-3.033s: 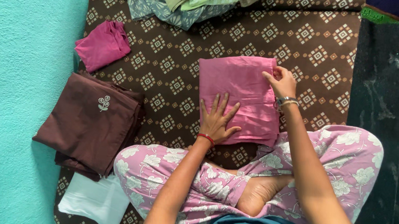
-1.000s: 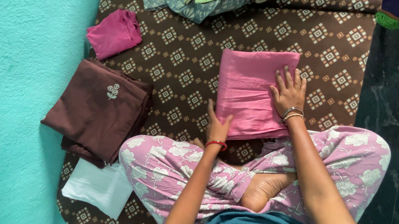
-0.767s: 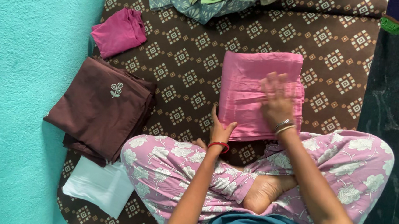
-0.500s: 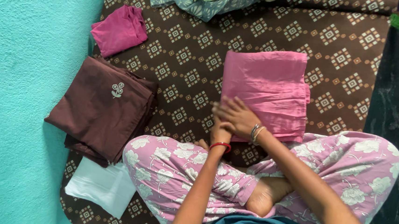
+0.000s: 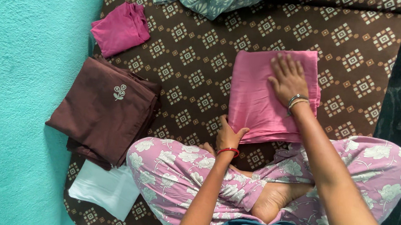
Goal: The person sits cross-legged on a patterned floor and folds several garments by hand. They fold a pink cloth, then a brown cloth, and finally a beige cloth, smoothing and aligning each before stacking them.
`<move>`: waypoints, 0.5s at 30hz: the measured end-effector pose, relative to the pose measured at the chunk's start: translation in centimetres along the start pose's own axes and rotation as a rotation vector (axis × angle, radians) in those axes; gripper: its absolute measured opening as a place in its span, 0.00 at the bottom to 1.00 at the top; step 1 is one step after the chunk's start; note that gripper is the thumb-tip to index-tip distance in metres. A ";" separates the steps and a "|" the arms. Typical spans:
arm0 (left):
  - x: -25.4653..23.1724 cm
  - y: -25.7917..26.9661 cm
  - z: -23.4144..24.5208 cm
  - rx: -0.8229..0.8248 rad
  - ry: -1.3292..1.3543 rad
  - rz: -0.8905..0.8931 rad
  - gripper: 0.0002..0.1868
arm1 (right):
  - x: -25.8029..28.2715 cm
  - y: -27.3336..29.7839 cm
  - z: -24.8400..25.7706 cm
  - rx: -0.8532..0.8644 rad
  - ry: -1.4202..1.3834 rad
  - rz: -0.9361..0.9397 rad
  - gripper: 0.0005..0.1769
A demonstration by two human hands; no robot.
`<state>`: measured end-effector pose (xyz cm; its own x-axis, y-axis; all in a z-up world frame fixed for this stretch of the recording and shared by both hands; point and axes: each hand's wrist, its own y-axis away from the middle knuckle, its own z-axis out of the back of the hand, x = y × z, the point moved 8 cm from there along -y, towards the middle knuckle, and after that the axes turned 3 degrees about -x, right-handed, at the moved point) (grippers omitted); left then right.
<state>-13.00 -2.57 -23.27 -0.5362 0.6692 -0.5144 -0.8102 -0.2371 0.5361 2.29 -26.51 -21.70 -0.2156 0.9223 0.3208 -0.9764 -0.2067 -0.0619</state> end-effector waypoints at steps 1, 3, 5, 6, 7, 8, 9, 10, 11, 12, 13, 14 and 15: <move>-0.2 0.2 0.3 0.000 -0.022 0.004 0.52 | -0.9 -0.4 0.3 0.013 0.025 -0.046 0.38; -0.8 0.8 0.8 0.010 -0.050 -0.028 0.57 | -2.1 -0.8 0.7 0.045 0.081 -0.105 0.39; -2.5 1.0 2.1 -0.091 -0.141 -0.185 0.63 | -2.7 -1.2 1.1 0.077 0.151 -0.125 0.39; -3.5 1.3 3.0 -0.190 -0.225 -0.319 0.66 | -2.2 -1.2 1.6 0.030 0.114 -0.081 0.38; -4.5 1.6 3.6 -0.288 -0.308 -0.453 0.69 | -1.4 -1.0 1.9 -0.018 0.078 -0.038 0.38; -5.3 1.5 3.1 -0.279 -0.393 -0.574 0.69 | -0.6 -0.6 2.2 -0.065 0.041 0.003 0.38; -6.2 1.0 2.3 -0.268 -0.477 -0.695 0.69 | 1.0 -0.3 2.2 -0.095 0.028 0.095 0.38; -6.7 1.0 1.1 -0.251 -0.561 -0.813 0.69 | 2.8 0.4 1.9 -0.118 0.015 0.184 0.38; -6.3 0.7 -1.2 -0.093 -0.663 -0.850 0.59 | 4.9 1.5 1.2 -0.086 -0.068 0.280 0.35; -6.0 0.3 -3.5 0.061 -0.765 -0.888 0.50 | 7.5 2.5 0.3 -0.059 -0.152 0.377 0.33; -5.4 0.2 -5.5 0.218 -0.864 -0.924 0.43 | 9.6 3.7 -2.1 0.144 -0.093 0.407 0.34; -5.5 -0.1 -6.0 0.203 -0.803 -0.957 0.43 | 11.2 5.1 -4.1 0.345 -0.034 0.434 0.35; -5.5 -0.2 -6.3 0.189 -0.741 -0.990 0.44 | 12.6 5.9 -3.8 0.291 -0.027 0.495 0.34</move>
<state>-11.35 -10.68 -24.76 0.5949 0.7520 -0.2840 -0.7098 0.6572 0.2534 -6.23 -14.85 -21.60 -0.6425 0.6847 0.3442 -0.7154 -0.6969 0.0510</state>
